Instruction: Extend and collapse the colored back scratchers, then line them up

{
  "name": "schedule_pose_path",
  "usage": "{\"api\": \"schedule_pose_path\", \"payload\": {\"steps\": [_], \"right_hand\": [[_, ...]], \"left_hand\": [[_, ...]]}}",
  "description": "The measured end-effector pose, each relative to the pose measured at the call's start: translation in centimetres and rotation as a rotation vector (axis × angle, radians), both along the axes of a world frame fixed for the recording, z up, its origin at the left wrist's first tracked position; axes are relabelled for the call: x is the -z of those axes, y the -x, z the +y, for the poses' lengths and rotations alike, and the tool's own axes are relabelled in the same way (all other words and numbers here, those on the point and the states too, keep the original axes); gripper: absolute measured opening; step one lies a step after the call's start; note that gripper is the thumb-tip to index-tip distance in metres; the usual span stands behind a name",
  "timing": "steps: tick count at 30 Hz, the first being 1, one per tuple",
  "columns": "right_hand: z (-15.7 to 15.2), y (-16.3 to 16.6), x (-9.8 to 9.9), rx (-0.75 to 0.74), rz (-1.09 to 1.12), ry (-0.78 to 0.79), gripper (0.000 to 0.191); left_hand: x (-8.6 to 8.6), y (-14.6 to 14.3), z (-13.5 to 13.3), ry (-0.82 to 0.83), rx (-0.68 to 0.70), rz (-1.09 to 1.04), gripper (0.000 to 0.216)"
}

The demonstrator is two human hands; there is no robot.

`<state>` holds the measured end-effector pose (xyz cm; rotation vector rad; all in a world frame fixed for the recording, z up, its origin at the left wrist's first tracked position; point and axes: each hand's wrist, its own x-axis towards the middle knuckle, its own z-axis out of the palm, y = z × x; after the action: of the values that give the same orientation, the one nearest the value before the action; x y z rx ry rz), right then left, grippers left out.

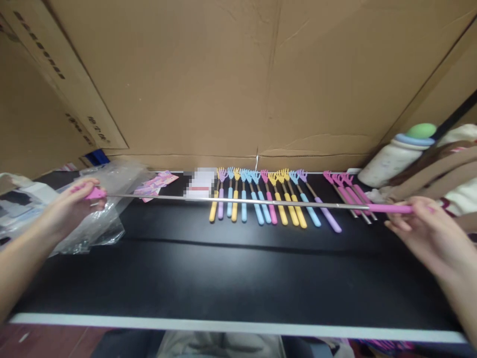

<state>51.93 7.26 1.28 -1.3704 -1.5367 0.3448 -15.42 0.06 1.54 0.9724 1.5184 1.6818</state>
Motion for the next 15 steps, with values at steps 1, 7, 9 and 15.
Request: {"api": "schedule_pose_path", "payload": {"steps": [1, 7, 9, 15], "right_hand": [[0.0, 0.7, -0.2, -0.006, 0.192, 0.09, 0.036], [-0.1, 4.6, -1.3, 0.136, 0.687, 0.081, 0.026], [-0.2, 5.6, -1.8, 0.142, 0.714, 0.017, 0.027], [-0.4, 8.3, -2.5, 0.205, 0.754, -0.087, 0.023]], "left_hand": [[-0.1, -0.2, 0.1, -0.006, -0.024, 0.001, 0.036], [-0.3, -1.2, 0.6, -0.095, -0.171, -0.002, 0.021], [-0.3, -1.6, 0.7, -0.138, -0.22, -0.015, 0.02], [-0.4, -3.0, 1.0, -0.225, -0.274, -0.025, 0.019]]}}
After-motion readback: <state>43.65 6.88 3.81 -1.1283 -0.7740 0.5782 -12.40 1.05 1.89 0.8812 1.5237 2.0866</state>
